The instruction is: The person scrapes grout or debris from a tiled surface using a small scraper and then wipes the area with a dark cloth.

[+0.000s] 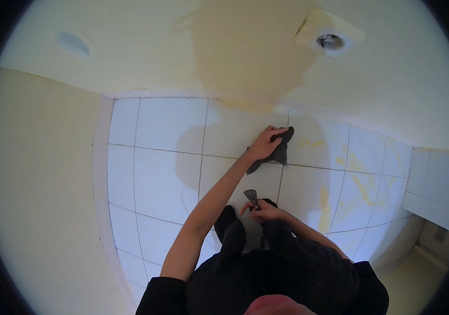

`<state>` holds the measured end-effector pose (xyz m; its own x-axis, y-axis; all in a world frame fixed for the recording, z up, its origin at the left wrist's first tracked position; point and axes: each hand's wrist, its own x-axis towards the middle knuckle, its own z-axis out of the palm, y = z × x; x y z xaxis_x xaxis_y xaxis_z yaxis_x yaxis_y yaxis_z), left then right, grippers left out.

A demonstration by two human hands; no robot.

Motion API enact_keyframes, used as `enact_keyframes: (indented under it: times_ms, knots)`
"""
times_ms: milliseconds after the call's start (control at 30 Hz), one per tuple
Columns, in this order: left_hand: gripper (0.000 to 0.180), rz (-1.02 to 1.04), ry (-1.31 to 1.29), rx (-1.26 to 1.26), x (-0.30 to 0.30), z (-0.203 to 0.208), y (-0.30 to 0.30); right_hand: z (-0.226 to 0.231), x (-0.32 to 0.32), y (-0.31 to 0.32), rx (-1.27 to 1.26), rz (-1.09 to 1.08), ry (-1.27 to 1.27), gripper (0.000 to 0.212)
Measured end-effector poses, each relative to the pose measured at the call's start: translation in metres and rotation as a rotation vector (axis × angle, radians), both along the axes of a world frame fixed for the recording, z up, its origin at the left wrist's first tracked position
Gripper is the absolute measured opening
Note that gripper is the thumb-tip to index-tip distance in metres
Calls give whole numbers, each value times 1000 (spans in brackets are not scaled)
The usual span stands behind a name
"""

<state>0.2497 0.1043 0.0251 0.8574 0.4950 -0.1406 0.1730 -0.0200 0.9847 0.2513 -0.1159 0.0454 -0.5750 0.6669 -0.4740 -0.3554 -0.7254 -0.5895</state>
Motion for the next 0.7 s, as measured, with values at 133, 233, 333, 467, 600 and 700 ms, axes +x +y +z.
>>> enact_keyframes:
  times_ms: [133,233,333,467,600,700]
  knots:
    - [47,169,-148,109,-50,5,9,-9,3,-3,39,29,-8,26]
    - [47,407,95,425,-100,9,46,-6,4,-1,46,9,14,26]
    - [47,761,348,575,-131,-1,82,-4,6,0,41,60,-16,26]
    - [50,687,457,629,-113,-41,102,5,4,5,29,88,-4,27]
    - [58,719,384,740,-15,-30,59,7,5,2,25,89,-6,27]
    - [60,724,326,530,29,-18,29,6,8,-2,24,70,-40,27]
